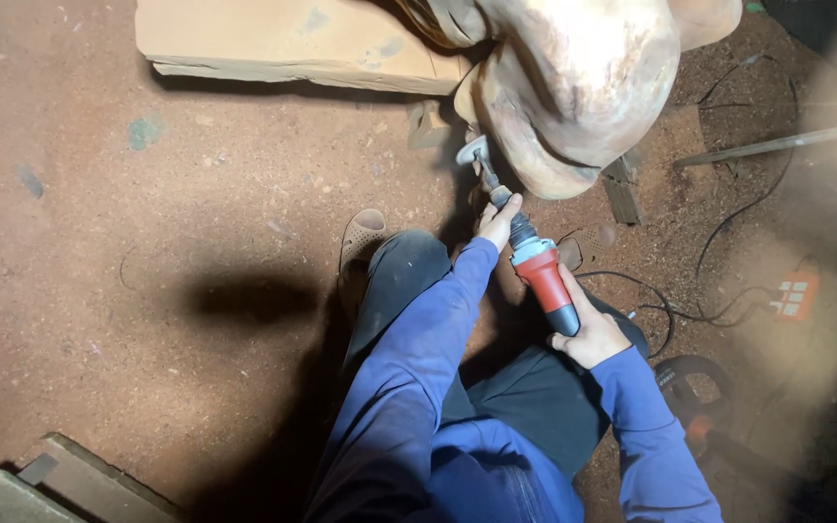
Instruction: Sanding and smoothing the surface of a large wooden sculpture using a rotary power tool.
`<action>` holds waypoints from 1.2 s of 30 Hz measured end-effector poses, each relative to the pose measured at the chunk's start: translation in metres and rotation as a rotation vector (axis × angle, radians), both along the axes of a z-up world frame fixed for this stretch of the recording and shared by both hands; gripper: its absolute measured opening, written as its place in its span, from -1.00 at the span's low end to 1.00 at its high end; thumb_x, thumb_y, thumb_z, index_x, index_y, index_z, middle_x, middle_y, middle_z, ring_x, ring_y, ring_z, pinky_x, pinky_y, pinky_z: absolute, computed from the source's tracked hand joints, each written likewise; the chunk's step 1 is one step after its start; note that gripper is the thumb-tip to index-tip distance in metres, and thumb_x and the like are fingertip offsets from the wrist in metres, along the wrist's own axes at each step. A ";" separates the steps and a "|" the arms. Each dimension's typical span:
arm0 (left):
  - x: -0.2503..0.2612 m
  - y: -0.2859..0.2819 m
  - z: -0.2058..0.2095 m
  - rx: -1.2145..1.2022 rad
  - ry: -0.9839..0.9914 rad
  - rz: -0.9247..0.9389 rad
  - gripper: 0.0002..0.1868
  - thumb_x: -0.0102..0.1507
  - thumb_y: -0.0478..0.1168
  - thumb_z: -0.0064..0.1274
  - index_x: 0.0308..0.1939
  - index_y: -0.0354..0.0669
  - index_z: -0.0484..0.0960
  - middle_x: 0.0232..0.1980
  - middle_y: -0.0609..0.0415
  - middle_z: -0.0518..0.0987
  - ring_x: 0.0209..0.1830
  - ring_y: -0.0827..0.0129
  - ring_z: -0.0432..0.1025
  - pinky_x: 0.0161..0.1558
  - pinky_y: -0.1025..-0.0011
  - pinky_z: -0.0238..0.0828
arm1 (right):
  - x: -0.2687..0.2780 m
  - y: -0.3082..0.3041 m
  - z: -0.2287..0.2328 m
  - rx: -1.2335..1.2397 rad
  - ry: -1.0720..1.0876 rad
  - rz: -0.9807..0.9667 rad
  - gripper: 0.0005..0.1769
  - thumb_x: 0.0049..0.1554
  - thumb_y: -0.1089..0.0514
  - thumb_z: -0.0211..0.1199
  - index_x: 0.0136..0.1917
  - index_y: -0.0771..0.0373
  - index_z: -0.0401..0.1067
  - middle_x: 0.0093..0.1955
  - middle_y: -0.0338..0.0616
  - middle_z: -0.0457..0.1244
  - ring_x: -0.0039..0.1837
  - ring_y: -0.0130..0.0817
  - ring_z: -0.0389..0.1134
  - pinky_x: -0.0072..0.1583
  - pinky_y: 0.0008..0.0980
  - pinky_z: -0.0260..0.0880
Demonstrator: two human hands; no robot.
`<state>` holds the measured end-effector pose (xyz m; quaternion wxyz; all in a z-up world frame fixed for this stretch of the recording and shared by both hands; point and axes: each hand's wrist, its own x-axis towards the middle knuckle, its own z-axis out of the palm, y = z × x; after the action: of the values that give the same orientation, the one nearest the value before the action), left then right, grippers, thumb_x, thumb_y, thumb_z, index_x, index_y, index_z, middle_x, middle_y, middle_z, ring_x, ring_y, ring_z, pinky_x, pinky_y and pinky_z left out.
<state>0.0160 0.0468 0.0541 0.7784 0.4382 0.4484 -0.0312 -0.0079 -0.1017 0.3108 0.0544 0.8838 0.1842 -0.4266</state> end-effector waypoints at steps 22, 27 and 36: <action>-0.066 -0.012 0.112 -0.154 -0.225 -0.094 -0.48 -0.06 0.10 0.35 -0.20 -0.10 0.58 -0.18 0.04 0.63 -0.17 0.34 0.50 -0.19 0.40 0.46 | -0.033 -0.086 0.007 -0.039 -0.175 0.100 0.32 -0.11 -0.03 0.33 0.69 -0.54 -0.41 0.41 -0.05 0.27 0.24 0.35 0.36 0.24 -0.02 0.40; -0.073 0.007 0.126 -0.051 -0.133 -0.010 -0.45 -0.05 0.15 0.28 -0.15 -0.14 0.64 -0.10 0.07 0.64 -0.03 0.36 0.49 0.07 0.49 0.37 | -0.025 -0.064 0.005 -0.034 -0.183 0.190 0.34 -0.12 -0.02 0.34 0.69 -0.52 -0.42 0.45 0.06 0.21 0.23 0.47 0.33 0.22 0.09 0.41; -0.067 -0.009 0.120 -0.134 -0.223 -0.040 -0.57 0.03 0.12 0.29 -0.33 -0.09 0.51 -0.41 0.02 0.53 -0.44 0.35 0.41 -0.43 0.45 0.27 | -0.024 -0.080 0.008 -0.053 -0.195 0.160 0.32 -0.12 -0.01 0.33 0.69 -0.54 -0.40 0.49 -0.16 0.20 0.22 0.28 0.39 0.22 0.00 0.44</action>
<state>-0.0515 0.0381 0.1736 0.8501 0.3947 0.3475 -0.0277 -0.0316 -0.1818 0.3188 0.1290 0.9019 0.2367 -0.3376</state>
